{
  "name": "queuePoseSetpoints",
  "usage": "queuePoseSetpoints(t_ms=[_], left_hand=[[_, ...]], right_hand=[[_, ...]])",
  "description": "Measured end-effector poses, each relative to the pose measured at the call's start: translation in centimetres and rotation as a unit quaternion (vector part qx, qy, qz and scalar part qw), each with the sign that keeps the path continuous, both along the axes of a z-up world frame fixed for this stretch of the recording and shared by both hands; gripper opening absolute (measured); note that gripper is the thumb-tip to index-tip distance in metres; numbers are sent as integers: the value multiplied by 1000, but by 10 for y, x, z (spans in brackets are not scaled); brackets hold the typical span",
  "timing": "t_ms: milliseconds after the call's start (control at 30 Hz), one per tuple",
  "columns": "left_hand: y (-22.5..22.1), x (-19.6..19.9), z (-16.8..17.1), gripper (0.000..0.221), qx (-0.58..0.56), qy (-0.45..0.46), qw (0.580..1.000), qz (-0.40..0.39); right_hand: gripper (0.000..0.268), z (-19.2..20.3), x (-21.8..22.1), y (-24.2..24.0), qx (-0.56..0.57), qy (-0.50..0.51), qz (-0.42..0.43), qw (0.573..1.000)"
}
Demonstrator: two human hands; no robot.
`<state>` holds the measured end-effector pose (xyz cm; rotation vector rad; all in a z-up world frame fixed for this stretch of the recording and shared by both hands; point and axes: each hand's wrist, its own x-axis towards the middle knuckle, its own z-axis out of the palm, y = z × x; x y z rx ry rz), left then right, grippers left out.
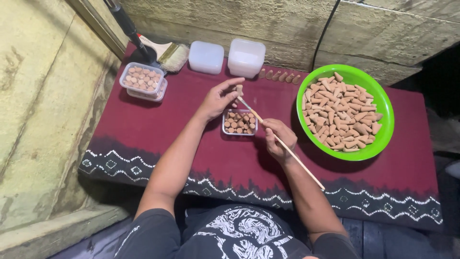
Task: Sorting and packing incense cones from a large bowl into smaller plastic containers using hands and a wooden stick.
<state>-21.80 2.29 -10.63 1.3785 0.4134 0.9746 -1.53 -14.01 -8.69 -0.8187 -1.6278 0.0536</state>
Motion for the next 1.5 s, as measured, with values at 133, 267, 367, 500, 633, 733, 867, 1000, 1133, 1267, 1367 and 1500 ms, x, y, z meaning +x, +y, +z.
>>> queuePoseSetpoints(t_ms=[133, 267, 367, 500, 633, 733, 867, 1000, 1133, 1267, 1367, 1500], left_hand=[[-2, 1, 1, 35, -7, 12, 1000, -11], [1, 2, -4, 37, 18, 9, 1000, -1], [6, 3, -12, 39, 30, 8, 1000, -3], [5, 5, -9, 37, 34, 8, 999, 4], [-3, 2, 5, 36, 34, 9, 999, 5], [-3, 0, 6, 37, 44, 6, 999, -3], [-5, -2, 12, 34, 64, 0, 998, 16], [-5, -1, 7, 33, 40, -6, 999, 15], [5, 0, -5, 33, 35, -3, 999, 35], [7, 2, -11, 35, 29, 3, 999, 41], [9, 3, -17, 34, 22, 2, 999, 42], [3, 3, -10, 33, 13, -2, 999, 47]], right_hand=[[23, 10, -4, -2, 12, 0, -21, 1000], [22, 6, -3, -2, -1, 1, -4, 1000], [22, 12, -5, -1, 10, 7, -9, 1000], [22, 3, 0, -1, 4, 0, -9, 1000], [23, 9, -2, -2, 3, 13, -8, 1000], [22, 11, -2, 0, 13, 2, -15, 1000], [21, 9, -1, 0, -2, 7, -4, 1000], [22, -2, -1, 5, -33, 34, -21, 999], [17, 1, 3, 7, -74, 30, -28, 996], [20, 12, -5, 9, -100, 94, -8, 991], [20, 6, -2, 11, -113, 102, -9, 988], [21, 13, -6, 7, -113, 108, -10, 988]])
